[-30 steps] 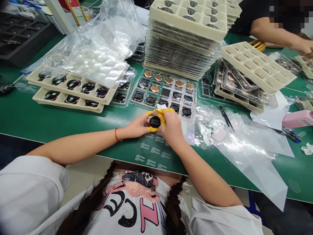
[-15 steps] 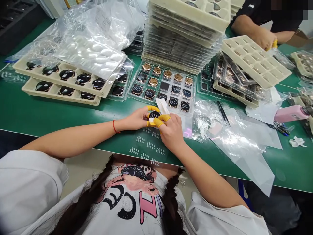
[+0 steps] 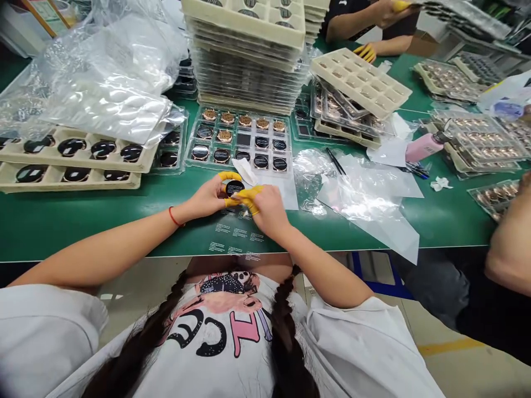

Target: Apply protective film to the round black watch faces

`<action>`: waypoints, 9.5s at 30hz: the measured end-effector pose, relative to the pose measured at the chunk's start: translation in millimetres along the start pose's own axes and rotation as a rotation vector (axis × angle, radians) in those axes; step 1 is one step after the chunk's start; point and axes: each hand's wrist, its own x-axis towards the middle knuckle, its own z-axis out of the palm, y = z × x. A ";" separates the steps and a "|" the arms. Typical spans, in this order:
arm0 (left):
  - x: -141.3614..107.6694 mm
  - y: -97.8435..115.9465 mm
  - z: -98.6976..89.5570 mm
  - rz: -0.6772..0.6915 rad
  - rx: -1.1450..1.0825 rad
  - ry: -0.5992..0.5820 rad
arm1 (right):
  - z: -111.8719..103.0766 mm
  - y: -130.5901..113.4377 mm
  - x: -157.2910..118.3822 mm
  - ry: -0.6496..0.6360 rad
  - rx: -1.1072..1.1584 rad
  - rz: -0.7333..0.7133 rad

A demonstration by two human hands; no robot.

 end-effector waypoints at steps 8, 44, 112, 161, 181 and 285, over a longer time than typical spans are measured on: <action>1.2 -0.7 -0.4 0.012 0.053 -0.022 | -39.8 132.5 -18.3 0.333 -0.050 0.722; 3.9 20.6 -5.6 -0.197 -0.153 0.092 | 118.7 105.4 212.6 -0.177 0.024 0.184; -8.0 30.5 -6.2 -0.043 0.150 0.187 | 5.9 12.9 64.8 -0.033 0.348 -0.230; -11.0 19.9 5.5 0.189 0.133 0.140 | -14.6 20.8 70.0 -0.144 0.730 0.433; -7.1 21.0 2.9 -0.019 0.004 0.047 | -8.9 7.3 64.2 -0.220 0.850 0.403; 2.2 11.5 5.8 -0.097 -0.087 0.137 | 12.5 3.5 20.6 -0.147 -0.103 -0.214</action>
